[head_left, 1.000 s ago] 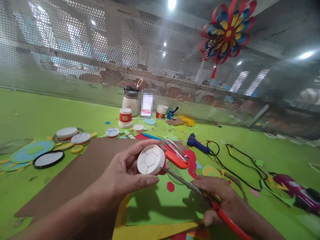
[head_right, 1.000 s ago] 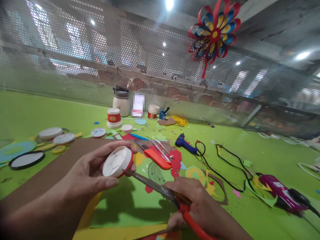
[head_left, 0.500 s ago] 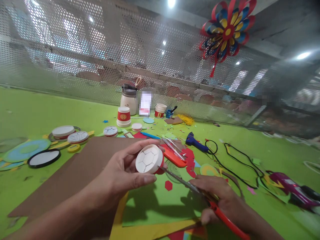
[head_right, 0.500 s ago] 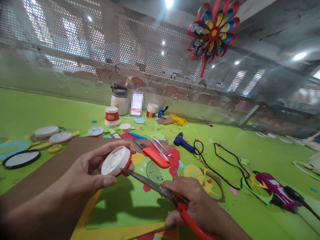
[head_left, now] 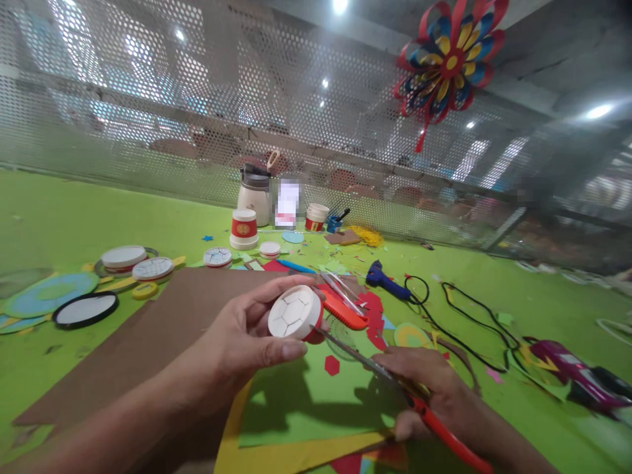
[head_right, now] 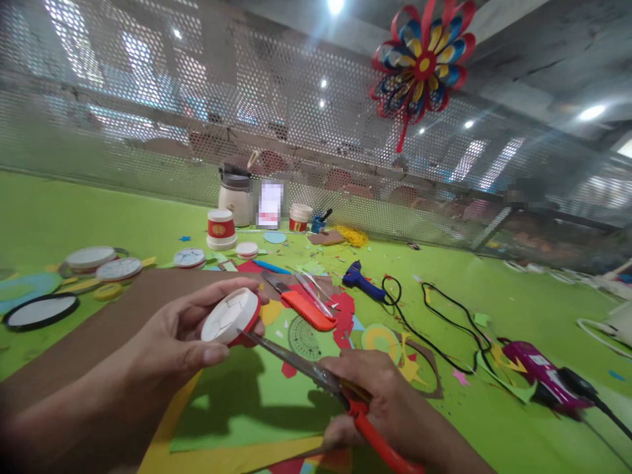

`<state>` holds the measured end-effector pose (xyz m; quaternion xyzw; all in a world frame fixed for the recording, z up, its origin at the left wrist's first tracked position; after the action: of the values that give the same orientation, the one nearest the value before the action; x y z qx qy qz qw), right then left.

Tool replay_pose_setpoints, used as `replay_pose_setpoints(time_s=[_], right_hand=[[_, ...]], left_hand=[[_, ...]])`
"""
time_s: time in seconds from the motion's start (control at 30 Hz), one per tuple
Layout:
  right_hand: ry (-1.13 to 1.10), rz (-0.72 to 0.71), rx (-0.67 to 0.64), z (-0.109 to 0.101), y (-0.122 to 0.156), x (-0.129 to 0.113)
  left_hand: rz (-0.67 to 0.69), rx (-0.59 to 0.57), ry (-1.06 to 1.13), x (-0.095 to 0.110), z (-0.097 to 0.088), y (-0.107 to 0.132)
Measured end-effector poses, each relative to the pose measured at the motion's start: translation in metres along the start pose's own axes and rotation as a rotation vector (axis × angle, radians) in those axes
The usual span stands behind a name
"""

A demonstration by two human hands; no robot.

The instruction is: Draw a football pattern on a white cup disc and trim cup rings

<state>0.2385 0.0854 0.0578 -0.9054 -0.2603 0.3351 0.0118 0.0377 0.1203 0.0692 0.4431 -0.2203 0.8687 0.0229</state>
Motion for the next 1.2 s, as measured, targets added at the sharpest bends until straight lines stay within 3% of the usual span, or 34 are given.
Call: replay_pose_setpoints(time_s=[0.17, 0.4, 0.57, 0.77, 1.0, 1.2], right_hand=[[0.011, -0.002, 0.007, 0.0, 0.0, 0.0], [-0.018, 0.012, -0.021, 0.003, 0.0, 0.002], [0.012, -0.003, -0.003, 0.003, 0.001, 0.003], [0.004, 0.027, -0.042, 0.011, 0.004, 0.009], [-0.028, 0.002, -0.064, 0.012, 0.003, 0.009], [-0.025, 0.002, -0.063, 0.012, 0.002, 0.007]], left_hand=[[0.01, -0.066, 0.021, -0.003, 0.0, 0.001], [-0.009, -0.037, 0.011, -0.003, -0.001, 0.0], [-0.048, 0.063, -0.012, -0.002, -0.003, 0.004], [-0.044, 0.0, 0.002, -0.004, -0.003, 0.003], [-0.059, 0.077, -0.002, 0.002, 0.002, 0.006], [-0.048, 0.032, 0.0, 0.0, 0.002, 0.004]])
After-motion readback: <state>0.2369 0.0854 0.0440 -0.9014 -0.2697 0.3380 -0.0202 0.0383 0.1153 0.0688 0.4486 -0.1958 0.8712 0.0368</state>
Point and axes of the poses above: each hand's wrist, its own y-axis away from the middle knuckle, its own z-axis out of the palm, x = y × z, the point moved 10 cm from there along -y, towards the middle knuckle, and after that the axes turned 14 degrees about z, right-handed, at the moved point
